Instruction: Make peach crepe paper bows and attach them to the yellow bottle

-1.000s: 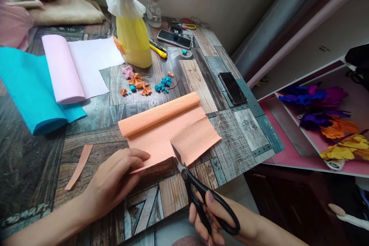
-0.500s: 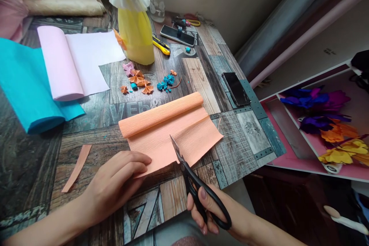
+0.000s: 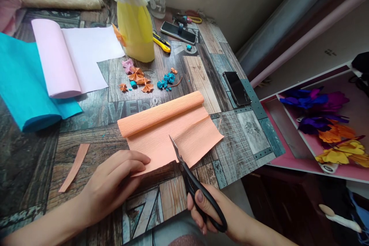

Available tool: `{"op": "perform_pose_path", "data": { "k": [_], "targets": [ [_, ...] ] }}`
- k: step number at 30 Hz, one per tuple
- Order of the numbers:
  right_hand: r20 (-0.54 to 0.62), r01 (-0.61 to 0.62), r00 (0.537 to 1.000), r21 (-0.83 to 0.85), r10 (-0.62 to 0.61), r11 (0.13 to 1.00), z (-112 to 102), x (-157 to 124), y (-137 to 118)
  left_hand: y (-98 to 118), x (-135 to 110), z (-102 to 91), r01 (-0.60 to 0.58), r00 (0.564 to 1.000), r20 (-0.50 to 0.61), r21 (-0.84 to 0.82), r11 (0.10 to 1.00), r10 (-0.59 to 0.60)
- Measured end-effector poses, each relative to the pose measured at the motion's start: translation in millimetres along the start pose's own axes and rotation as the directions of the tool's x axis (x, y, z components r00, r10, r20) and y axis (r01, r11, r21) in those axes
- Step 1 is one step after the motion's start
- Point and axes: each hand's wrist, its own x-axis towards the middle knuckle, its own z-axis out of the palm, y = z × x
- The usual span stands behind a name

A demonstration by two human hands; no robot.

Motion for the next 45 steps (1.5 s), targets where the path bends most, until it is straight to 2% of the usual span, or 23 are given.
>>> {"op": "perform_pose_path", "data": {
  "k": [22, 34, 45],
  "targets": [
    [0.011, 0.026, 1.0, -0.032, -0.026, 0.999, -5, -1, 7, 0, 0, 0.5, 0.004, 1.0, 0.002, 0.014, 1.0, -0.004],
    [-0.013, -0.041, 0.999, -0.048, 0.04, 0.998, -1, -1, -2, 0, 1, 0.7, 0.002, 1.0, -0.015, 0.031, 1.0, -0.001],
    [-0.016, 0.017, 1.0, -0.062, -0.018, 0.998, 0, -2, -4, 0, 0, 1.2, 0.006, 1.0, 0.008, 0.006, 1.0, -0.006]
  ]
}}
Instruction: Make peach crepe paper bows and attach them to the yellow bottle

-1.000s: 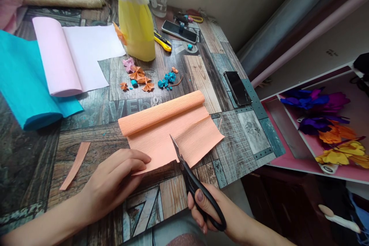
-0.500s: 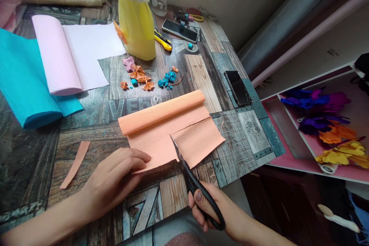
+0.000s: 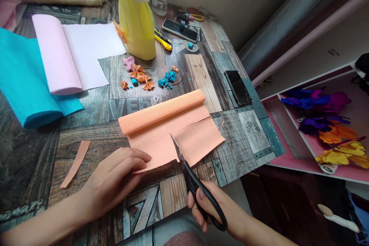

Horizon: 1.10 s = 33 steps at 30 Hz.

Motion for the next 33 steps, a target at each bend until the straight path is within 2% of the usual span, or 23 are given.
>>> {"op": "perform_pose_path", "data": {
  "k": [8, 21, 33],
  "targets": [
    [0.034, 0.021, 0.999, 0.017, -0.021, 1.0, -2.0, -1.3, 1.0, -0.3, -0.9, 0.3, -0.007, 1.0, -0.003, 0.011, 1.0, 0.007],
    [0.028, 0.024, 0.999, 0.069, -0.026, 0.997, -3.9, -1.0, 5.1, -0.7, -2.1, -0.4, -0.007, 1.0, 0.003, -0.005, 1.0, 0.007],
    [-0.01, 0.005, 1.0, 0.035, -0.005, 0.999, -4.3, 0.0, 7.4, -1.8, -2.5, 1.3, 0.004, 1.0, 0.01, -0.003, 1.0, -0.004]
  ]
}}
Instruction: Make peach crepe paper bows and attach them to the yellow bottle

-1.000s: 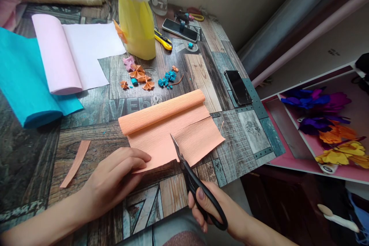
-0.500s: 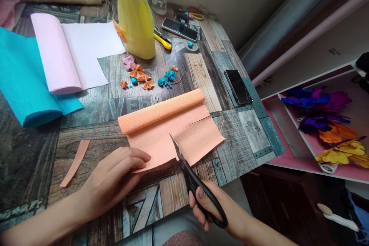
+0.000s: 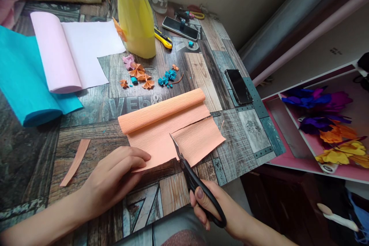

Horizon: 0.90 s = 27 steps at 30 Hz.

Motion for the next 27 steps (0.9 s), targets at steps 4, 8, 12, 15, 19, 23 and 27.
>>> {"op": "perform_pose_path", "data": {
  "k": [4, 8, 12, 15, 19, 23, 27],
  "targets": [
    [-0.013, 0.0, 1.0, -0.018, -0.001, 1.0, 0, -1, 1, 0, -1, -0.8, -0.002, 1.0, 0.002, 0.005, 1.0, 0.002],
    [-0.014, 0.003, 1.0, -0.038, -0.004, 0.999, 1, 0, 0, 1, -1, -1.3, -0.001, 1.0, 0.001, 0.011, 1.0, 0.001],
    [-0.024, -0.005, 1.0, -0.076, 0.003, 0.997, 2, 0, -2, 2, 1, -1.6, -0.007, 1.0, -0.004, 0.008, 1.0, 0.007],
    [-0.014, -0.008, 1.0, -0.089, 0.007, 0.996, 2, 0, -4, 1, 1, -1.4, -0.005, 1.0, 0.0, 0.006, 1.0, 0.005],
    [0.035, -0.023, 0.999, -0.064, 0.025, 0.998, 3, -1, -6, 0, 2, -0.8, -0.011, 1.0, -0.005, 0.013, 1.0, 0.011],
    [0.063, -0.013, 0.998, -0.057, 0.017, 0.998, 2, -2, -6, 0, 1, -1.3, -0.007, 1.0, 0.006, 0.025, 1.0, 0.007],
    [0.117, -0.017, 0.993, -0.031, 0.02, 0.999, -5, -10, -3, 2, 0, -4.0, -0.055, 0.995, 0.08, 0.018, 0.998, 0.054]
  ]
}}
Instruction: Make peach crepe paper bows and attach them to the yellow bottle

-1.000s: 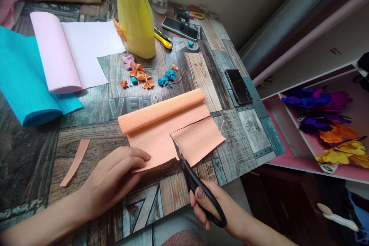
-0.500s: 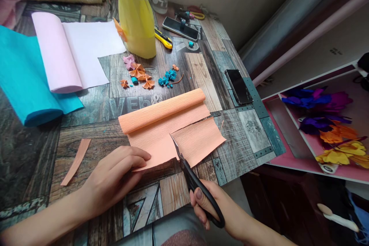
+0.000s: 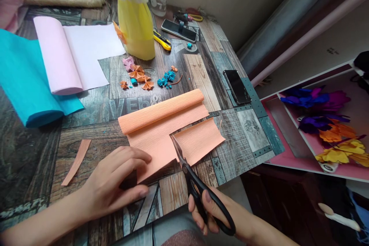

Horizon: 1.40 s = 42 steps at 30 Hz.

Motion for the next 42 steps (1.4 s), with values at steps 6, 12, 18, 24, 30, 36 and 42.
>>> {"op": "perform_pose_path", "data": {
  "k": [6, 12, 18, 24, 30, 36, 42],
  "targets": [
    [0.139, 0.011, 0.99, -0.008, -0.01, 1.0, -12, -19, -4, -4, 17, -12.0, 0.035, 0.993, -0.117, 0.312, 0.95, 0.002],
    [0.096, 0.08, 0.993, -0.146, -0.066, 0.986, -14, -26, -15, -26, 58, -21.1, 0.165, 0.981, -0.005, 0.537, 0.827, -0.192],
    [0.018, 0.132, 0.991, -0.101, -0.131, 0.986, -30, -29, -9, -48, 63, -27.0, 0.154, 0.983, 0.007, 0.505, 0.849, -0.183],
    [-0.091, 0.205, 0.973, -0.062, -0.21, 0.977, -45, -36, -10, -31, 42, -41.4, 0.191, 0.982, -0.067, 0.368, 0.91, -0.179],
    [-0.091, 0.263, 0.958, -0.11, -0.273, 0.959, -63, -33, -15, -16, 4, -56.3, 0.338, 0.91, -0.38, 0.456, 0.823, -0.163],
    [-0.31, 0.276, 0.864, -0.368, -0.397, 0.888, -86, -27, -36, -22, -7, -75.7, 0.555, 0.792, -0.526, 0.408, 0.724, -0.311],
    [-0.597, -0.329, 0.551, -0.797, -0.583, 0.506, -128, -13, -59, -34, 11, -83.4, 0.58, 0.812, -0.467, 0.582, 0.57, -0.35]
  ]
}}
